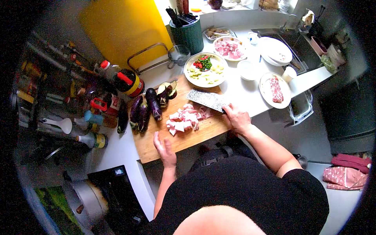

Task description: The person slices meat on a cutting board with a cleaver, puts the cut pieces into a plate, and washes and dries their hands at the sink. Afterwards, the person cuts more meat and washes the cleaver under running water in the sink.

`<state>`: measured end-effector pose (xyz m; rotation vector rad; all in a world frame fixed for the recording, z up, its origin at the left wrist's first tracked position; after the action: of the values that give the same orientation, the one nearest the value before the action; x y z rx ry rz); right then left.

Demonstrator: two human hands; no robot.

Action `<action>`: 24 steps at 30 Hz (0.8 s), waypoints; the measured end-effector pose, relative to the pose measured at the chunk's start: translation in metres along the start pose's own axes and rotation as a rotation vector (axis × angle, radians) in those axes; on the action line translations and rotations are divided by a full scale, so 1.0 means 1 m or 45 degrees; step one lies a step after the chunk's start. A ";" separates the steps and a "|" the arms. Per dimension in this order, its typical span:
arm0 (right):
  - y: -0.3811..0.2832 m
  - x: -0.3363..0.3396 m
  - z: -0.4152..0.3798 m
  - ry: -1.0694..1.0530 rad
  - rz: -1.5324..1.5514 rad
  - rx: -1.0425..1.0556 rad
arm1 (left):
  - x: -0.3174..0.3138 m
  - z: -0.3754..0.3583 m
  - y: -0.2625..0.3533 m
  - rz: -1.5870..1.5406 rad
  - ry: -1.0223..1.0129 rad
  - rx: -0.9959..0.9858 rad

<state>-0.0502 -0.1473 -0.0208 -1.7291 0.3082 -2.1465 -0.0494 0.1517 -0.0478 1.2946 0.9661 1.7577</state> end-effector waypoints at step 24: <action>0.121 0.057 -0.036 -0.059 0.480 0.185 | -0.088 -0.092 0.075 -2.051 -0.025 0.822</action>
<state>-0.0786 -0.2828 -0.0252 -1.5001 0.4174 -1.8096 -0.1282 0.0274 -0.0368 0.3966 1.8476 0.1651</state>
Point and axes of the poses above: each hand's wrist, its own z-axis towards the middle knuckle, its own x-axis out of the back of the hand, y = z × x, the point moved 1 cm from there along z, towards the middle knuckle, and after that the axes turned 7 degrees about z, right-handed, at the moved point
